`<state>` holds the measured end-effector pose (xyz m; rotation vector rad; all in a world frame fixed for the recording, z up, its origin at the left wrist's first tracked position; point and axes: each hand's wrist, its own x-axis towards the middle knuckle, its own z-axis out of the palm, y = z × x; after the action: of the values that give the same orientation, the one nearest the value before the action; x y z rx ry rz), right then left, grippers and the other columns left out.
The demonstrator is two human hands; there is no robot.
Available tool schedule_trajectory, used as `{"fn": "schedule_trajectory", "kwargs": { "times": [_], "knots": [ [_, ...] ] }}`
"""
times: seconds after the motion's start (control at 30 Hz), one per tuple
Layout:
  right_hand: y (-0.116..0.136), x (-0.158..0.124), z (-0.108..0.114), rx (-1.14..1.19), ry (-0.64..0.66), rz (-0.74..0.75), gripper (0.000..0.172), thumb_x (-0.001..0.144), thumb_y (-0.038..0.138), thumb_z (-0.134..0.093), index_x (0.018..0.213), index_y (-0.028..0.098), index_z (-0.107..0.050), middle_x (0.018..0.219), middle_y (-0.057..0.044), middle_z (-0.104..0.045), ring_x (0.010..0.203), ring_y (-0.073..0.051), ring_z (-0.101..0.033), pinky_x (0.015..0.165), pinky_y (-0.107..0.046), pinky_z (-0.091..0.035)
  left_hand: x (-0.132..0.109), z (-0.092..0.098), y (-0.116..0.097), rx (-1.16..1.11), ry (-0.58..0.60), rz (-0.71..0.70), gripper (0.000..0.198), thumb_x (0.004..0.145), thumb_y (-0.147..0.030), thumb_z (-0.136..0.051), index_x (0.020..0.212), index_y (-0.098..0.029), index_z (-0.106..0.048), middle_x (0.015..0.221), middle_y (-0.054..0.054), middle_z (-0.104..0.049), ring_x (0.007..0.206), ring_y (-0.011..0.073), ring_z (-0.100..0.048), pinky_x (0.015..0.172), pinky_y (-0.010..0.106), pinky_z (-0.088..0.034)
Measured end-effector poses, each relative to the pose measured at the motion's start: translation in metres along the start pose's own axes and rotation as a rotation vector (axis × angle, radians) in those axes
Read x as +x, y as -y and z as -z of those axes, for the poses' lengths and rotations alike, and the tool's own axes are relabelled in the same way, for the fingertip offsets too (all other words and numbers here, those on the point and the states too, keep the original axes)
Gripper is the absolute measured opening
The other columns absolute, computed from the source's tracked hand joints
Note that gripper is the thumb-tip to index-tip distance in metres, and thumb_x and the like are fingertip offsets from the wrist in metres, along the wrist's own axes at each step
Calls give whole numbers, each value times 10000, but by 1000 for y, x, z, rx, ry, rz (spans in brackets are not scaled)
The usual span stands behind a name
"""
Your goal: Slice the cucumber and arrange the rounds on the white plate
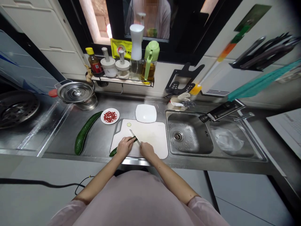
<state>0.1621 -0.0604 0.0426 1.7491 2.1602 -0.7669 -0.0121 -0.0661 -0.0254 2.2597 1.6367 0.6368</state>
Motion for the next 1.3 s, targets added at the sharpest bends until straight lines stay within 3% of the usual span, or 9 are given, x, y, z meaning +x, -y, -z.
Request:
{"fn": "schedule_trajectory", "kwargs": {
  "times": [0.43, 0.6, 0.73, 0.87, 0.97, 1.03, 1.13, 1.3],
  "knots": [
    [-9, -3, -3, 80, -54, -55, 282, 939, 254, -390, 1073, 167, -622, 1023, -109, -697, 946, -203, -641, 726, -259, -405, 0, 7, -10, 50, 41, 66, 321, 926, -257, -475, 1173, -305, -675, 1133, 40, -666, 975, 189, -573, 890, 314, -464],
    [-20, -9, 3, 35, -105, -97, 318, 963, 295, -358, 1107, 197, -623, 995, -100, -700, 920, -194, -640, 733, -261, -389, 5, 13, -14, -30, 57, 174, 329, 921, -297, -473, 1195, -289, -655, 1087, 43, -687, 994, 200, -598, 904, 322, -465],
    [-26, -14, 12, -60, -131, -138, 335, 979, 296, -334, 1172, 243, -603, 981, -86, -696, 876, -181, -639, 728, -263, -379, 9, 18, -11, -172, -44, 338, 335, 934, -291, -421, 1146, -230, -672, 1127, 59, -686, 1049, 205, -605, 953, 332, -456],
    [-33, -17, 18, -152, -245, -123, 331, 944, 243, -428, 1240, 277, -574, 990, -75, -675, 911, -178, -610, 769, -268, -360, 22, 28, 0, -312, -218, 525, 370, 949, -314, -362, 1143, -200, -656, 1131, 69, -689, 1029, 212, -624, 925, 346, -481],
    [-39, -18, 20, -199, -337, -96, 415, 906, 214, -500, 1316, 268, -530, 1012, -88, -654, 954, -195, -574, 810, -288, -345, 40, 39, 4, -370, -270, 525, 360, 939, -354, -404, 1156, -203, -649, 1131, 72, -689, 1015, 205, -631, 913, 335, -491],
    [-41, -18, 21, -222, -377, -69, 435, 909, 197, -483, 1339, 255, -517, 1010, -95, -645, 955, -201, -554, 817, -300, -334, 53, 47, 2, -371, -200, 403, 342, 908, -372, -481, 1146, -209, -664, 1151, 73, -682, 1058, 207, -615, 959, 335, -469],
    [-43, -18, 21, -249, -420, -24, 439, 917, 178, -451, 1346, 241, -515, 988, -100, -639, 937, -204, -531, 809, -312, -321, 68, 55, -9, -324, 1, 237, 358, 847, -406, -582, 1140, -227, -683, 1164, 65, -680, 1121, 227, -584, 1036, 362, -407],
    [-40, -19, 24, -279, -452, 26, 432, 927, 172, -437, 1344, 249, -518, 979, -98, -633, 909, -202, -516, 788, -321, -309, 76, 57, -25, -255, 199, 192, 318, 802, -453, -625, 1017, -244, -734, 1079, 52, -712, 1066, 230, -613, 1015, 346, -395]
  ]
}}
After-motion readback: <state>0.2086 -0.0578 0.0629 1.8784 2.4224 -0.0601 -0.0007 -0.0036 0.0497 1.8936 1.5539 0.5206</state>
